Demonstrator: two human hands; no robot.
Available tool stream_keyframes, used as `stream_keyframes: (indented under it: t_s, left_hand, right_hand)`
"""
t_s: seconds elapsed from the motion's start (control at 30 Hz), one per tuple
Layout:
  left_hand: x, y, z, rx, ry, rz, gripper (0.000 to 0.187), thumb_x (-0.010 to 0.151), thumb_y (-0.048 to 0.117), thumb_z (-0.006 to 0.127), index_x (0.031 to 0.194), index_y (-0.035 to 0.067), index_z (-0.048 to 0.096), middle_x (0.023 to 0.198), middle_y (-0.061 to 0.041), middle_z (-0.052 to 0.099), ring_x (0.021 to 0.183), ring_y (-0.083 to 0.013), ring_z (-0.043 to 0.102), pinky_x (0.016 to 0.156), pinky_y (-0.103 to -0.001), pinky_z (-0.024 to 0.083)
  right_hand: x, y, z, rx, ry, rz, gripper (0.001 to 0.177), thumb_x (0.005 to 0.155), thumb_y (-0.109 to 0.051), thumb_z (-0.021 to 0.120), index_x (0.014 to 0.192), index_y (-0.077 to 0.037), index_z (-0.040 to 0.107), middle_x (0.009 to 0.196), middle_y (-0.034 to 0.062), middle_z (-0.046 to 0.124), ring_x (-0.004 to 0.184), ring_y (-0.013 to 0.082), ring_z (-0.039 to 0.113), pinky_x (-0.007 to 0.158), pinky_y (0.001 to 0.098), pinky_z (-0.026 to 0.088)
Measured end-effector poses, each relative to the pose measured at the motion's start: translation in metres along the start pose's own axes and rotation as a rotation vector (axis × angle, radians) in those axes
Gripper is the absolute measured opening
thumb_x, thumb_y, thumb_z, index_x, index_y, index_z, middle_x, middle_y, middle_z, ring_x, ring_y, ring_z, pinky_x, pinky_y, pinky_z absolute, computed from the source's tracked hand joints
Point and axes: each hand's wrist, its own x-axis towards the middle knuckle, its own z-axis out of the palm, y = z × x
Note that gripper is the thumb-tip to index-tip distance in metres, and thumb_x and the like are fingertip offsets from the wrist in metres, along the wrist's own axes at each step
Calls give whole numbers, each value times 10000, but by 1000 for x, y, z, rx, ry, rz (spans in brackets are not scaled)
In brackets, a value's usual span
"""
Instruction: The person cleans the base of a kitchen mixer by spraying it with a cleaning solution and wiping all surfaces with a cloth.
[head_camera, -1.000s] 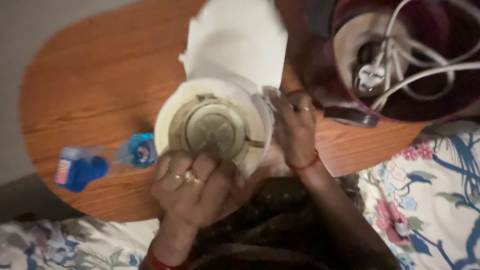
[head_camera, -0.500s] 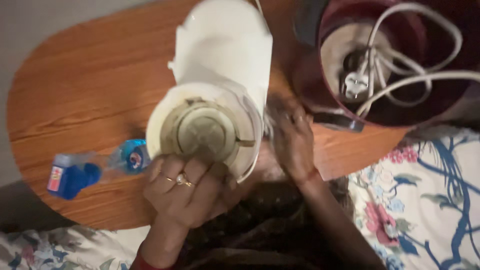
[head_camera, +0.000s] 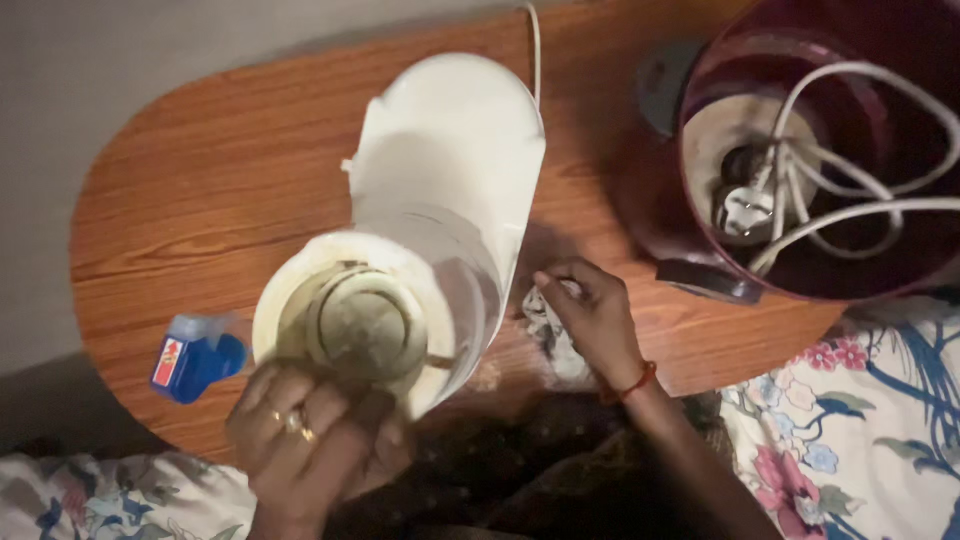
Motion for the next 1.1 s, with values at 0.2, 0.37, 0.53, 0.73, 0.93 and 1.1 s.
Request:
stream_keyframes:
  t_s: [0.2,0.37,0.53,0.73,0.93,1.1]
  left_hand:
    - [11,-13,-3,-48,-29,118,66,751,126,696,744,72,658,770,-60,660,688,-209,631,572,-331,474]
    - [7,-9,1,-55,12,52,108,735,176,732,765,92,672,749,-24,639,698,-203,609,582,-341,463]
    - [0,-5,-2,-62,-26,-4,145,723,187,767,788,92,680,765,-13,638,719,-201,617,610,-344,475]
    - [0,-3,-1,-56,-23,-23,123,721,147,769,804,108,688,777,-2,637,697,-192,599,614,-341,471]
    - [1,-5,-1,-61,-20,-13,127,736,152,771,820,97,693,801,-22,648,718,-193,613,619,-342,476]
    - [6,-4,-2,-51,-15,-10,135,718,157,775,798,113,676,770,-7,626,717,-194,617,607,-340,469]
  right_hand:
    - [23,-13,12,-98,-135,234,229,946,-237,751,935,-12,794,755,50,727,662,97,610,587,269,493]
    - [35,-44,14,-663,-118,-398,164,929,-191,745,967,-37,787,905,118,773,657,189,678,564,306,522]
    - [52,-53,8,-1007,-185,-431,163,975,-230,755,918,-80,781,807,71,756,564,201,667,502,365,512]
    - [60,-51,7,-1048,-163,-741,223,905,-47,674,1090,-127,768,887,51,761,588,125,663,642,376,573]
    - [60,-78,7,-1149,-352,-659,110,925,-88,690,1014,-68,751,818,115,746,520,171,660,415,319,499]
    - [67,-92,7,-1188,-330,-757,74,900,-143,691,945,-94,721,806,93,708,699,217,690,599,371,549]
